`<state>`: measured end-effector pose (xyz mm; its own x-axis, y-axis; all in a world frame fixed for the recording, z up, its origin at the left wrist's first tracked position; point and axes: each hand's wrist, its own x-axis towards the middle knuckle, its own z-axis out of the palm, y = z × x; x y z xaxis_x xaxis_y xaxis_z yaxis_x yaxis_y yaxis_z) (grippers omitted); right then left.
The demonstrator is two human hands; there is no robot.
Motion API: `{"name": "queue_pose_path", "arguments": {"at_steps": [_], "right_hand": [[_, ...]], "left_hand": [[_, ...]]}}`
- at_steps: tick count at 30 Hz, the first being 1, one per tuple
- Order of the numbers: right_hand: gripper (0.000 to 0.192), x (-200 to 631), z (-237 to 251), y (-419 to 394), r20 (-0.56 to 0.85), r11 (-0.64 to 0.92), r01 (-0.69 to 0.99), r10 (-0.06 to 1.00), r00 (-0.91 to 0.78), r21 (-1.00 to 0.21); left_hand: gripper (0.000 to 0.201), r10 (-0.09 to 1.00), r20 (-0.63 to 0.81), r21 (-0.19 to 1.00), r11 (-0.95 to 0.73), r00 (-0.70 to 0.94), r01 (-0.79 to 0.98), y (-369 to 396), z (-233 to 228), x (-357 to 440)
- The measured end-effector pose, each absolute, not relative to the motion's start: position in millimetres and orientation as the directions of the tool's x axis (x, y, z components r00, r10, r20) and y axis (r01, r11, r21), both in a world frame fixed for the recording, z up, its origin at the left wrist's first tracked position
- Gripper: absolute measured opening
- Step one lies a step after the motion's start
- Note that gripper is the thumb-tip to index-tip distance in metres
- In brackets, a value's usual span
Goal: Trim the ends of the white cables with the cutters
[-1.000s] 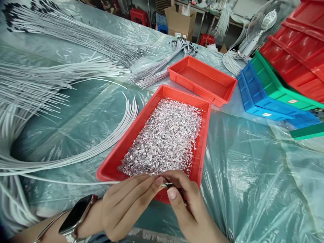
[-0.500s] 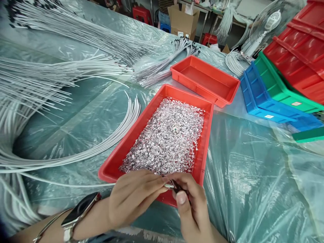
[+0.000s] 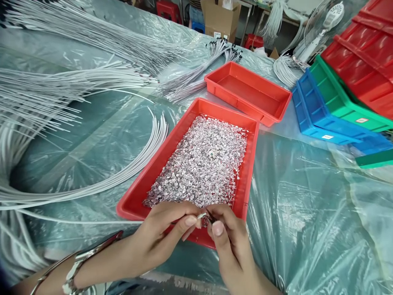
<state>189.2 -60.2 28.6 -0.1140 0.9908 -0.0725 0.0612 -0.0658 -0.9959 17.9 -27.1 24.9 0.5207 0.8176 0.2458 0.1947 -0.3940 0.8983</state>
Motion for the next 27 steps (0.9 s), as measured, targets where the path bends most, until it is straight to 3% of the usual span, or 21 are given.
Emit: {"name": "queue_pose_path", "arguments": {"at_steps": [8,17,27], "right_hand": [[0.031,194,28,-58,-0.025,0.004,0.16,0.984,-0.178,-0.987],[0.023,196,30,-56,-0.034,0.0,0.144,0.971,-0.235,-0.99],[0.02,205,33,-59,-0.17,-0.124,0.206,0.959,-0.225,-0.971]], "left_hand": [[0.026,0.805,0.184,0.935,-0.321,0.564,0.153,-25,29,19],[0.027,0.796,0.168,0.937,-0.313,0.581,0.157,-23,30,20],[0.026,0.756,0.342,0.78,-0.56,0.558,0.28,-29,23,20]]}}
